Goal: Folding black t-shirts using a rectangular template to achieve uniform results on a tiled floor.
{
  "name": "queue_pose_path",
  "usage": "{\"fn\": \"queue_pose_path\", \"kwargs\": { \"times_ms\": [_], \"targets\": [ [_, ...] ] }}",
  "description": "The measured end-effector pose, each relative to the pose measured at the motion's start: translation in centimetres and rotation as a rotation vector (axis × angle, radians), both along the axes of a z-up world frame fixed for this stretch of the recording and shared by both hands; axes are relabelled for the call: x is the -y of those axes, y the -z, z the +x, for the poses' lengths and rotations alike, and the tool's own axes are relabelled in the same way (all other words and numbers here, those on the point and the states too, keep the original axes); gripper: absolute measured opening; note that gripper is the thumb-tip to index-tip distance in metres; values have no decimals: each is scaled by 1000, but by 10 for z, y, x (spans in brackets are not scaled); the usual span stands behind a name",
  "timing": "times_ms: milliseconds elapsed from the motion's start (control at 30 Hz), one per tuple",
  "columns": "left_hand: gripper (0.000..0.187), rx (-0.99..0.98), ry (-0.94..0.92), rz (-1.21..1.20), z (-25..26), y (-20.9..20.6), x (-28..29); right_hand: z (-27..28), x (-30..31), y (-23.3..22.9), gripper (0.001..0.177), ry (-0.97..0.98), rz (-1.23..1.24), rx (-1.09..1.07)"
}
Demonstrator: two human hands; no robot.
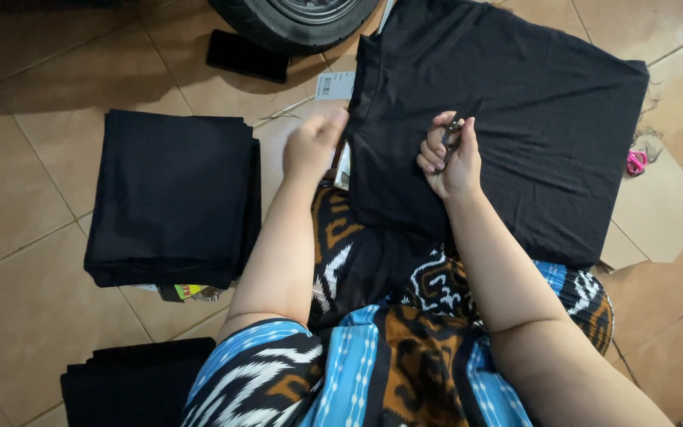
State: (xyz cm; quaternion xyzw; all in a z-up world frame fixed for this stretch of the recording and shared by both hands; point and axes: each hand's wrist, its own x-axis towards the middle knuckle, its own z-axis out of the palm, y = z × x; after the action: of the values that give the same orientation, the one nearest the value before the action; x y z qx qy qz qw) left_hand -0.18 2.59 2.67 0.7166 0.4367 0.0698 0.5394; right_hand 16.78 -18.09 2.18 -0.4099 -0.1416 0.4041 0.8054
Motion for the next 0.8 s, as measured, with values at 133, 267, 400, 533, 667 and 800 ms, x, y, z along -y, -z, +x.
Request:
{"fn": "queue_pose_path", "kwargs": {
  "times_ms": [133, 267, 400, 533, 667, 800],
  "targets": [
    [57, 13, 106, 67, 8, 17, 2, -3, -2, -4, 53, 9, -16, 15],
    [35, 56, -152, 134, 7, 33, 2, -11, 0, 3, 42, 25, -8, 159],
    [37, 272, -411, 39, -7, 16, 5, -12, 43, 8, 29, 117, -184, 675],
    [25, 468, -425, -36, -38, 50, 2, 10, 143, -35, 20, 274, -475, 1033],
    [40, 111, -92, -53, -64, 41, 19, 40, 263, -52, 26, 652, -939, 984],
    [77, -315, 247, 175, -66, -7, 52, 78, 372, -10, 22, 788, -1029, 292]
  ]
}}
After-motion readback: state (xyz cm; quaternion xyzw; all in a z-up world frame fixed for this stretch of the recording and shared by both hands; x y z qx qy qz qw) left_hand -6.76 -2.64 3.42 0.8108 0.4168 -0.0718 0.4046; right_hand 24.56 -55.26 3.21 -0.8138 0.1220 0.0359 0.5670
